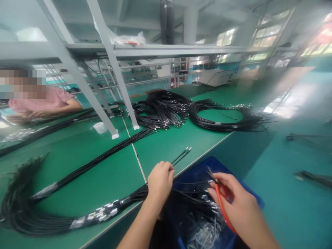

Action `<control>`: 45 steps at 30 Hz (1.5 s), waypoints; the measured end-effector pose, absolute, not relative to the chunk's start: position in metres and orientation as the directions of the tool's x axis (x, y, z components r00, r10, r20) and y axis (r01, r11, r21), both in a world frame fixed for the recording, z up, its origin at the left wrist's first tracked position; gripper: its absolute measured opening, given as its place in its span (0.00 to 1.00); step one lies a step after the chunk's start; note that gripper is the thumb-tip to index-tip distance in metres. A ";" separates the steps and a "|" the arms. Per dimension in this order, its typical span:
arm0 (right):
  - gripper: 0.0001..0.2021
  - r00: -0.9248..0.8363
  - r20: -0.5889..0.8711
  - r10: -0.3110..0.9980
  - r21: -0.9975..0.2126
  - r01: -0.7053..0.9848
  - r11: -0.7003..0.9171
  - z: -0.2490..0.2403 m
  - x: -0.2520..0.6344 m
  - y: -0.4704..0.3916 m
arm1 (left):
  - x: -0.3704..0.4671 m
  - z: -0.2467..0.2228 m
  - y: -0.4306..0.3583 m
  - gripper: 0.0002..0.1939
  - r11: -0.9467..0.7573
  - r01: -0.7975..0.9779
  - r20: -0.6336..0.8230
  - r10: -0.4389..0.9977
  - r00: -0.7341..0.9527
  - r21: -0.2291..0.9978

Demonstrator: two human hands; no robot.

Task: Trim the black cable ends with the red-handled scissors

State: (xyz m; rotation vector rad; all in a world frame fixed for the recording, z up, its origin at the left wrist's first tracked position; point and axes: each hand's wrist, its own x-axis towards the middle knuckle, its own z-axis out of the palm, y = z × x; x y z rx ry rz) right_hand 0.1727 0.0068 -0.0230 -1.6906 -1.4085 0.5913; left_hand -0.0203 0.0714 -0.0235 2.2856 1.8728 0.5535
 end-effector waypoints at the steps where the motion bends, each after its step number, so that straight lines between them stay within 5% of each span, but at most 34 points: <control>1: 0.14 0.221 0.191 0.956 -0.810 0.586 0.026 -0.026 0.169 0.011 | -0.024 -0.027 0.078 0.03 -0.184 0.935 0.189 0.973 0.131 0.302; 5: 0.16 0.082 0.267 0.960 -0.718 0.682 0.141 -0.046 0.152 0.034 | -0.027 -0.040 0.090 0.01 -0.140 0.966 0.181 0.978 0.101 0.218; 14: 0.07 -0.003 -0.028 1.000 -0.866 0.499 -0.023 -0.103 0.151 0.028 | -0.024 -0.043 0.095 0.02 -0.097 0.972 0.151 0.986 0.065 0.215; 20: 0.19 0.421 0.025 0.907 -0.970 0.231 -0.080 -0.075 0.188 0.027 | -0.020 -0.021 0.081 0.05 -0.155 0.918 0.119 0.986 0.119 0.366; 27: 0.18 0.369 -0.004 0.929 -0.977 -0.200 0.075 -0.034 0.168 0.012 | 0.017 0.001 0.036 0.07 -0.448 0.502 0.266 0.880 0.393 0.740; 32: 0.20 0.366 -0.091 0.926 -0.887 -0.452 0.092 -0.023 0.149 -0.003 | 0.027 0.000 0.022 0.06 -0.457 0.413 0.326 0.878 0.350 0.787; 45: 0.17 0.416 -0.111 0.903 -0.835 -0.532 0.143 -0.017 0.144 -0.002 | 0.027 -0.001 0.016 0.07 -0.378 0.475 0.241 0.915 0.324 0.795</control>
